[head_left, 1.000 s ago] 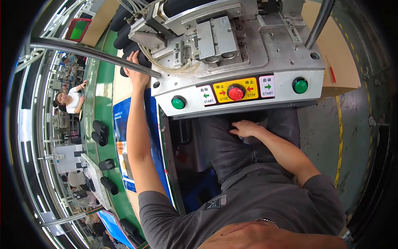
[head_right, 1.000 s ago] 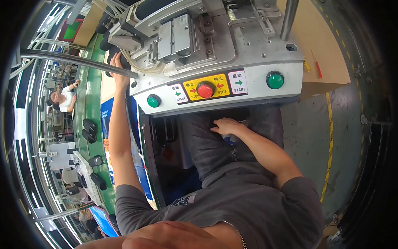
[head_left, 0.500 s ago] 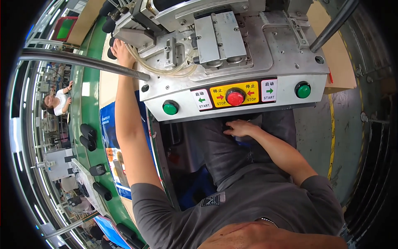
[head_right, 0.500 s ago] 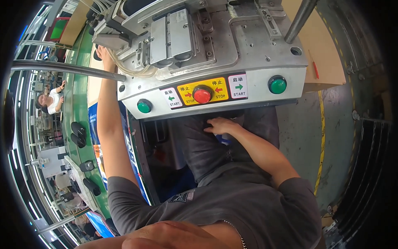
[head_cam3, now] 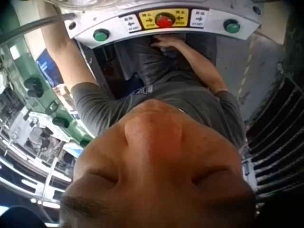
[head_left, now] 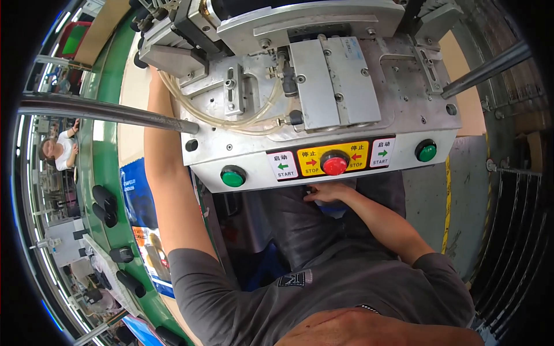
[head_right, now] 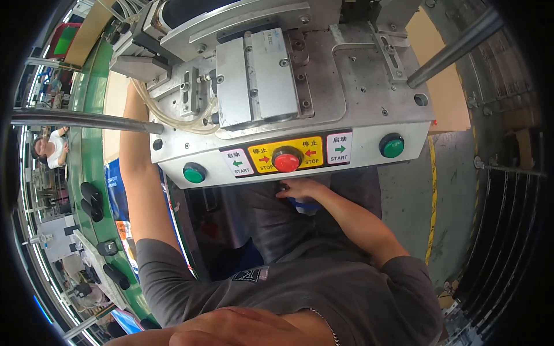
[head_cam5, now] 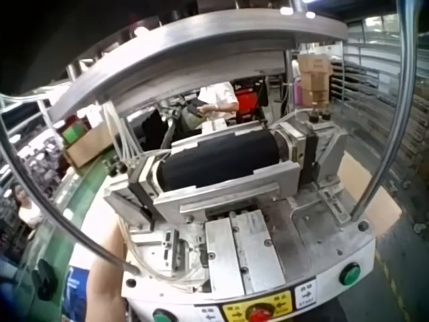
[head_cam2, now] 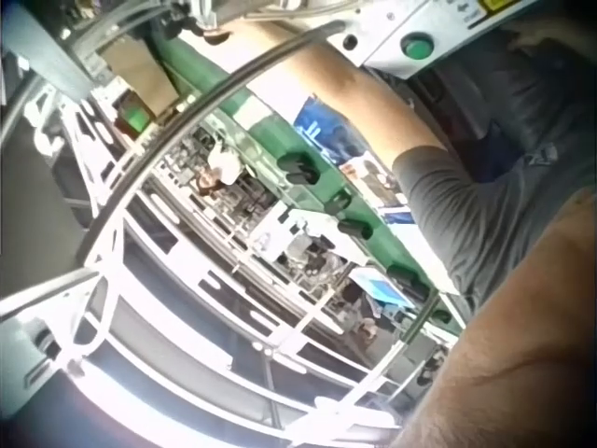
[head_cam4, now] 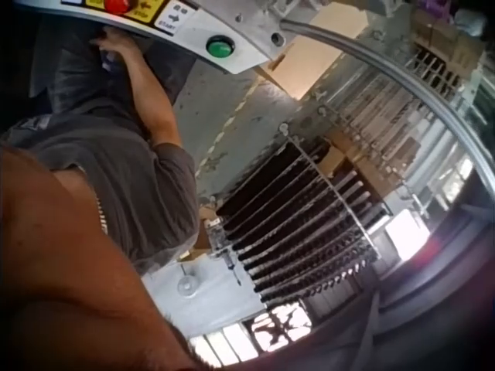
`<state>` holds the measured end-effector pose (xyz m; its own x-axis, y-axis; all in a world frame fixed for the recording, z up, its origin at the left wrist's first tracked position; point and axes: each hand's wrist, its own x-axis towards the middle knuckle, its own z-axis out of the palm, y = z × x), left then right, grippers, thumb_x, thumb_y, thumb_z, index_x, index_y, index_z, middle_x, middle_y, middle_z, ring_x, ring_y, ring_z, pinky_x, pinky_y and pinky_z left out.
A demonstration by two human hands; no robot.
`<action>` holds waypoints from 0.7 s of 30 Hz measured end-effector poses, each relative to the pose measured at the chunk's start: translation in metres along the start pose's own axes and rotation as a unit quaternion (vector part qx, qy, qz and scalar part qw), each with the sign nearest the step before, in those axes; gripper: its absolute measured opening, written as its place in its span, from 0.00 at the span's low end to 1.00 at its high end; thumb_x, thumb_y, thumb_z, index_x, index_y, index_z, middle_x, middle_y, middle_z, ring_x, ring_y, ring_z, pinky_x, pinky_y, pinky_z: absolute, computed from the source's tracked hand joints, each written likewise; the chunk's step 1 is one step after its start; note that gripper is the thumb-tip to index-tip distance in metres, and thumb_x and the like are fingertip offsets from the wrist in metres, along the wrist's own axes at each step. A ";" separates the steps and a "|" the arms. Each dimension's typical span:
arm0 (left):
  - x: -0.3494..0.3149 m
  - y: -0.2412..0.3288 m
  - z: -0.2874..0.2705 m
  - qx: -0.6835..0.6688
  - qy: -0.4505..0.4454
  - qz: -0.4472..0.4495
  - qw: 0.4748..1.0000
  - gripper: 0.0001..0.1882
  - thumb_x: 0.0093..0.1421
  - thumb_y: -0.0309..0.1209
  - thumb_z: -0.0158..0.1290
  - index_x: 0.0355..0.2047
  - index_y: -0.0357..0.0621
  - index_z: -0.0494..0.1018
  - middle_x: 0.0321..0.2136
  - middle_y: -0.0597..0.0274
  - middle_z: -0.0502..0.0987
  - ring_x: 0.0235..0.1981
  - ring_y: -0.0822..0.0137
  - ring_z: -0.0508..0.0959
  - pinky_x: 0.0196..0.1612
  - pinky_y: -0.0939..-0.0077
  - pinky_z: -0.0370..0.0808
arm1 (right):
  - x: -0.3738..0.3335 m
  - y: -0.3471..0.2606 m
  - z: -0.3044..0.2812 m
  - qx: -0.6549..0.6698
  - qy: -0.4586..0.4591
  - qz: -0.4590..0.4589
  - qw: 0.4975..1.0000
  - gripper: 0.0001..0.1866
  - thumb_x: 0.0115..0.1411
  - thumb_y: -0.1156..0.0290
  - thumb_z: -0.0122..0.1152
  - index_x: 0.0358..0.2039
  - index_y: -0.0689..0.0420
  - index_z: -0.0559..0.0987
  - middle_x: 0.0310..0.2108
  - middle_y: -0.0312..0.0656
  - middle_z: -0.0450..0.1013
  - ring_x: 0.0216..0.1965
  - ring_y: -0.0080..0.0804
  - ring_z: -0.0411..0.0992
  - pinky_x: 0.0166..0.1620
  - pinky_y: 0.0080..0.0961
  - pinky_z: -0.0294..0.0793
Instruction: The operator places plastic components into an assembly machine for processing and uses a small hand tool for trimming or inspection.
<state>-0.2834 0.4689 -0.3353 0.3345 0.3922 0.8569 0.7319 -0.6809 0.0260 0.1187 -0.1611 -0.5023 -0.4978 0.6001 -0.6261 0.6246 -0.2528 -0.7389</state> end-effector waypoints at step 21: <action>-0.032 0.136 -0.115 0.107 -0.139 -0.117 0.977 0.50 0.69 0.57 0.54 0.82 0.45 0.50 0.79 0.23 0.46 0.76 0.21 0.52 0.77 0.31 0.49 | -0.001 0.002 -0.009 -0.034 0.082 -0.041 0.995 0.40 0.65 0.38 0.68 0.63 0.61 0.81 0.57 0.51 0.82 0.55 0.51 0.80 0.58 0.39 0.79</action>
<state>-0.2623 0.2928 -0.2998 0.2699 0.6955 0.6659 0.9050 -0.4194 0.0711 0.1264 -0.1554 -0.5008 -0.4476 0.7337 -0.5112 0.6272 -0.1498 -0.7643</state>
